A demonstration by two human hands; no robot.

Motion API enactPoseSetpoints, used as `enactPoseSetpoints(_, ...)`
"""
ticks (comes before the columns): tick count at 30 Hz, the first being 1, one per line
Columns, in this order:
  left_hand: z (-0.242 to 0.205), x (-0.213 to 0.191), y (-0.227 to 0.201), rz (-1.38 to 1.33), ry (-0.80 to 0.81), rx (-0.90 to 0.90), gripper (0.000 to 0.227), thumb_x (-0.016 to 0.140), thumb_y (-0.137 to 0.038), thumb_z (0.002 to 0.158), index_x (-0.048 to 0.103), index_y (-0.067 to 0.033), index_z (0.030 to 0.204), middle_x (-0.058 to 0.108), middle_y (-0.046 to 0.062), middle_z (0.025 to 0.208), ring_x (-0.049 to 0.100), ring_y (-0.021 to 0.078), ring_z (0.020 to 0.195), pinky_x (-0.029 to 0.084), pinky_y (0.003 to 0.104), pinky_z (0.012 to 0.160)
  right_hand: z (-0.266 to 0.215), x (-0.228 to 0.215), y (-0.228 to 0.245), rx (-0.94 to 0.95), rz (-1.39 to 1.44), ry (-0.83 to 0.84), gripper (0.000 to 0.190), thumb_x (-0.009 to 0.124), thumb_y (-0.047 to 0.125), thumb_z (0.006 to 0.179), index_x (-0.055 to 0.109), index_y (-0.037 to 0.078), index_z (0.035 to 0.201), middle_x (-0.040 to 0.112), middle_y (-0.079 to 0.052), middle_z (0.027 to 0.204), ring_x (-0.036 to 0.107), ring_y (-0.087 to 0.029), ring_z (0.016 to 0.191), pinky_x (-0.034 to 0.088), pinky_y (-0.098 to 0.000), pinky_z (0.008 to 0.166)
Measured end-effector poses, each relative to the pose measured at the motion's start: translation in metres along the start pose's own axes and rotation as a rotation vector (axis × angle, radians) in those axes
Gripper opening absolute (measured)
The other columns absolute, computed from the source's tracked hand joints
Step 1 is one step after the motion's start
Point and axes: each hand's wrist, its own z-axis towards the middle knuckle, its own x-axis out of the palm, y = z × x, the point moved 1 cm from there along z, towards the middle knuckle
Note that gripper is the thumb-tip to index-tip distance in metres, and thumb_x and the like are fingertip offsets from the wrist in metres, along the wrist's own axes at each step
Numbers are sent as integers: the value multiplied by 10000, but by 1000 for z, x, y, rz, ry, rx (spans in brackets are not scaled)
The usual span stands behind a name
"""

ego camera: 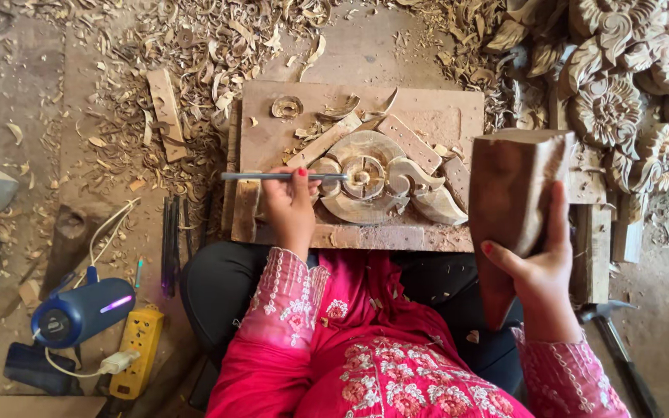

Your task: The person carves a floral design into a rectangular wooden board using a chisel and a wooden mallet. They repeatedly strike the chisel to shape the wood, creating a raised relief pattern while sitting on the floor.

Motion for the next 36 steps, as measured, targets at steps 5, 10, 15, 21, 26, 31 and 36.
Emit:
enactPoseSetpoints(5,-2,3,9,-136,-55,-100,213,602,-140,1056,424,-36,1110,699,115,933,705,121,753,569,233,657,-3,6,2,-22,-57,32,1214,866,14,680,215,28,1704,446,-132,1640,489,-225,1448,406,-364,1208)
enactPoseSetpoints(10,1,1,10,-103,-67,-103,198,586,-148,1055,428,-40,1106,715,109,940,715,124,744,584,238,661,-5,5,4,-31,-45,40,1232,886,45,678,201,24,1703,436,-125,1643,481,-218,1454,407,-365,1208)
enactPoseSetpoints(15,4,4,5,-141,-57,-82,202,590,-132,1068,424,-32,1121,702,122,956,699,138,765,572,246,681,-5,7,2,-21,-93,27,1235,895,63,675,213,33,1704,458,-135,1626,490,-216,1443,407,-370,1205)
enactPoseSetpoints(21,8,11,-5,155,-8,-48,148,593,-91,1036,487,-10,1100,715,142,983,757,182,812,665,300,716,16,24,28,-191,-409,110,1272,942,88,670,166,62,1678,500,-181,1579,510,-269,1457,423,-418,1230)
enactPoseSetpoints(26,9,20,-12,420,7,153,124,621,-124,1028,550,-22,1032,723,121,887,767,213,746,652,300,634,74,95,112,-695,-335,216,1244,937,189,718,48,111,1586,411,-231,1497,461,-383,1374,436,-466,1162)
enactPoseSetpoints(31,4,25,-17,859,82,313,263,709,-241,1048,607,-155,821,718,97,723,735,284,688,584,401,677,117,180,194,-1523,-1065,369,1072,918,309,753,221,200,1561,490,-100,1423,542,-391,1105,457,-463,859)
enactPoseSetpoints(36,1,26,-28,484,53,294,192,633,-215,1029,558,-39,1056,720,120,809,753,267,696,585,380,600,122,192,223,-1236,-707,463,930,862,281,870,258,220,1574,486,-79,1495,606,-355,1225,537,-482,994)
